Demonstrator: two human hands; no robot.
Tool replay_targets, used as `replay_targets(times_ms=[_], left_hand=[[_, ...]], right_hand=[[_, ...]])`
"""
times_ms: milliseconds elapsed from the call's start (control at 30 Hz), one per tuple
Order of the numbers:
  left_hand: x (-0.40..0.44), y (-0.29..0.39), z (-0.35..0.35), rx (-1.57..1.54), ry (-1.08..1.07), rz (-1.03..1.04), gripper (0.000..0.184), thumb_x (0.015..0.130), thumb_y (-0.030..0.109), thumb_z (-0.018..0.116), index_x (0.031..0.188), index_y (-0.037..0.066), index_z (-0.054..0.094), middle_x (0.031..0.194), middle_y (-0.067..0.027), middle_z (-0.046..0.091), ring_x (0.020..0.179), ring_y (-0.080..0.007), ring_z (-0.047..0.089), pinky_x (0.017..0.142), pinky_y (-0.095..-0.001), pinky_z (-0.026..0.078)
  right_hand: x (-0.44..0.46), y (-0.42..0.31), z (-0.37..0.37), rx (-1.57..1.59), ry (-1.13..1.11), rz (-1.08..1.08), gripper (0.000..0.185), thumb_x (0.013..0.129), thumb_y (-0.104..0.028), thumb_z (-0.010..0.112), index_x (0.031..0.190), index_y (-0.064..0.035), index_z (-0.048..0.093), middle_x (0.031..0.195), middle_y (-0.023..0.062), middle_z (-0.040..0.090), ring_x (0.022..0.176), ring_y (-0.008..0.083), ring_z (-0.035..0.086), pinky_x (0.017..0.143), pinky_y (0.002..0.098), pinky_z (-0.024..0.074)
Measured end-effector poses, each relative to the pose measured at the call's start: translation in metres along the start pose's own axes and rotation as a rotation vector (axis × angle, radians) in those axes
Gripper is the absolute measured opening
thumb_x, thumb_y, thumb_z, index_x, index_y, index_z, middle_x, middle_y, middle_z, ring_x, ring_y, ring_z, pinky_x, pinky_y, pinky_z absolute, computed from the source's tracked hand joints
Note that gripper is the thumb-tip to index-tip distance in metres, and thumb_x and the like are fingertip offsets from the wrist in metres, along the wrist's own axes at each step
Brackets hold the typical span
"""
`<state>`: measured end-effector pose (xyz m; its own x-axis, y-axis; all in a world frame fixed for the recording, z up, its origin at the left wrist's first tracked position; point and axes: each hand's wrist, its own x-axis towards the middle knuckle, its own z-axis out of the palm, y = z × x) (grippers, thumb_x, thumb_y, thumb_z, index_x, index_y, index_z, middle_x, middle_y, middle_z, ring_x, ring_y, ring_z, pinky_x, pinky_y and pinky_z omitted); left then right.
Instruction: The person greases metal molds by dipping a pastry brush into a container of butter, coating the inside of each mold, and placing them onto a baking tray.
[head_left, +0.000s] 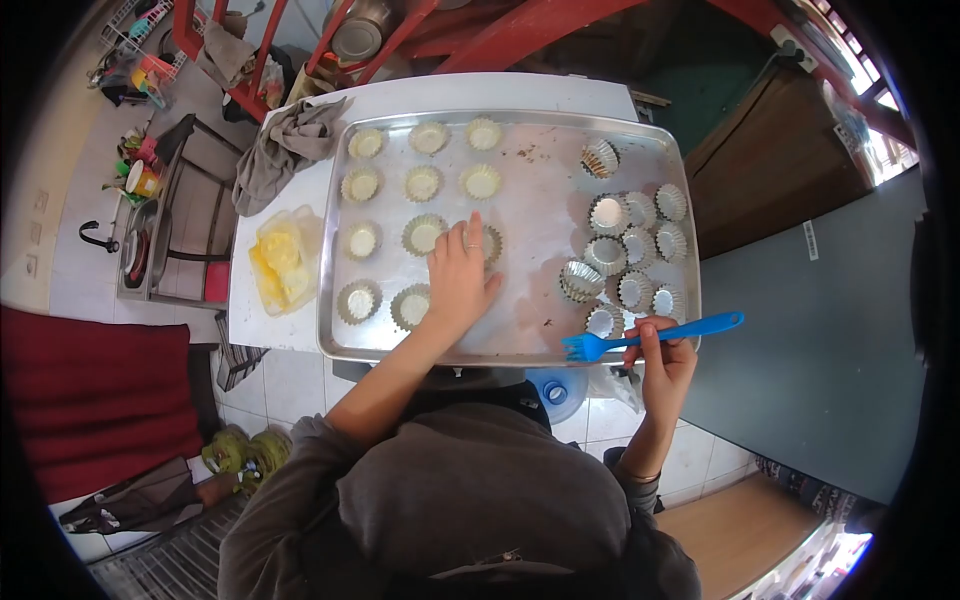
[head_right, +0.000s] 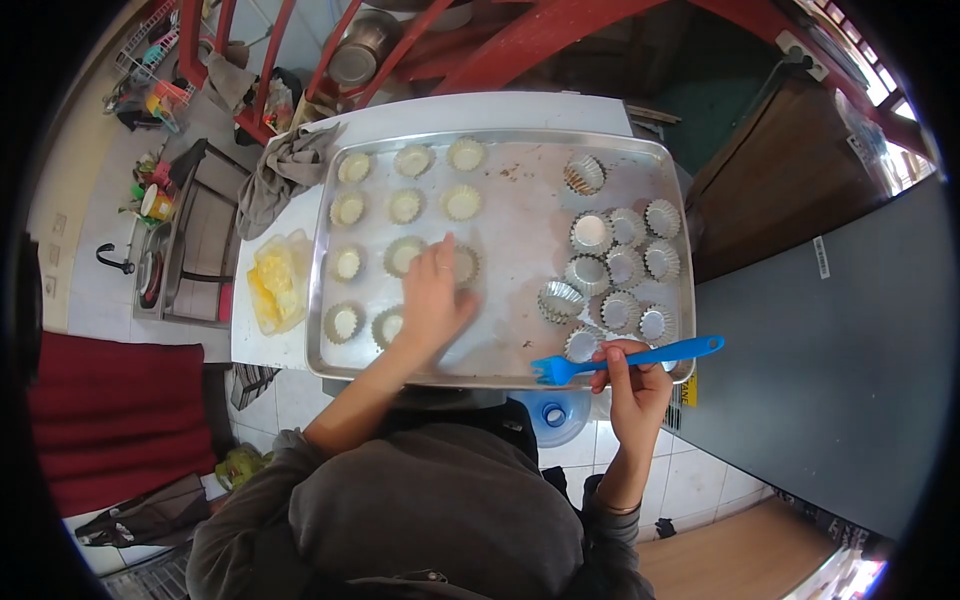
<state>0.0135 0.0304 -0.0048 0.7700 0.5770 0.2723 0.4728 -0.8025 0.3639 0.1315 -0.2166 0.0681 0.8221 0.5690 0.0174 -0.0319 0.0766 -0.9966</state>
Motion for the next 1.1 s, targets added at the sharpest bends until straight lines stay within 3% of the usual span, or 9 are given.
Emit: replay_targets(times_ms=[167,267,367,467,567,867,1100], left_hand=[[0.015,-0.011,0.011,-0.034,-0.086,-0.015,0.097,0.065,0.022,0.078,0.143,-0.001,0.024,0.123,-0.0212,0.046,0.108,-0.0355,0.046,0.089,-0.0459,0.037],[0.023,-0.006,0.014,-0.050,-0.026,0.019,0.103,0.062,0.020,0.080,0.145,0.003,0.020,0.119,-0.0223,0.050,0.107,-0.0370,0.048,0.090,-0.0468,0.038],[0.030,0.020,0.002,-0.071,0.176,0.187,0.102,0.063,0.028,0.080,0.144,0.004,0.023,0.113,-0.0222,0.055,0.105,-0.0369,0.051,0.089,-0.0466,0.040],[0.024,0.054,0.005,-0.325,-0.189,0.174,0.103,0.063,0.039,0.079,0.143,0.003,0.026,0.107,-0.0229,0.057,0.098,-0.0385,0.055,0.084,-0.0492,0.042],[0.023,0.084,0.021,-0.330,-0.257,0.113,0.102,0.063,0.046,0.076,0.142,0.002,0.028,0.101,-0.0229,0.059,0.091,-0.0389,0.058,0.077,-0.0522,0.044],[0.034,0.098,0.031,-0.246,-0.333,0.041,0.095,0.063,0.035,0.077,0.138,0.001,0.029,0.101,-0.0227,0.058,0.095,-0.0389,0.058,0.074,-0.0511,0.045],[0.037,0.089,0.023,-0.617,-0.077,0.237,0.098,0.058,0.020,0.081,0.138,0.004,0.028,0.102,-0.0171,0.055,0.097,-0.0327,0.055,0.085,-0.0423,0.045]], right_hand=[[-0.002,0.001,-0.003,-0.003,0.017,0.010,0.013,0.094,-0.007,0.055,0.099,0.0034,0.059,0.083,0.0113,0.065,0.059,0.0102,0.058,0.053,0.0221,0.0479],[-0.004,-0.001,-0.005,-0.011,0.033,0.003,0.012,0.094,-0.007,0.055,0.099,0.0032,0.059,0.083,0.0115,0.065,0.059,0.0104,0.058,0.053,0.0224,0.0480],[-0.009,-0.003,-0.011,-0.042,0.076,-0.019,0.012,0.094,-0.008,0.055,0.098,0.0032,0.059,0.082,0.0116,0.065,0.058,0.0106,0.057,0.052,0.0224,0.0472],[-0.012,-0.005,-0.017,-0.071,0.123,-0.043,0.014,0.095,-0.010,0.054,0.098,0.0035,0.058,0.081,0.0114,0.063,0.056,0.0109,0.056,0.050,0.0219,0.0453],[-0.013,-0.009,-0.020,-0.078,0.146,-0.051,0.014,0.094,-0.009,0.055,0.098,0.0035,0.058,0.080,0.0114,0.063,0.057,0.0108,0.056,0.051,0.0218,0.0460],[-0.025,-0.008,-0.022,-0.095,0.168,-0.018,0.013,0.094,-0.009,0.055,0.098,0.0032,0.058,0.081,0.0107,0.064,0.057,0.0104,0.056,0.051,0.0215,0.0457],[-0.028,-0.009,-0.024,-0.125,0.192,-0.076,0.013,0.095,-0.010,0.054,0.099,0.0022,0.058,0.083,0.0106,0.063,0.058,0.0103,0.054,0.051,0.0220,0.0439]])
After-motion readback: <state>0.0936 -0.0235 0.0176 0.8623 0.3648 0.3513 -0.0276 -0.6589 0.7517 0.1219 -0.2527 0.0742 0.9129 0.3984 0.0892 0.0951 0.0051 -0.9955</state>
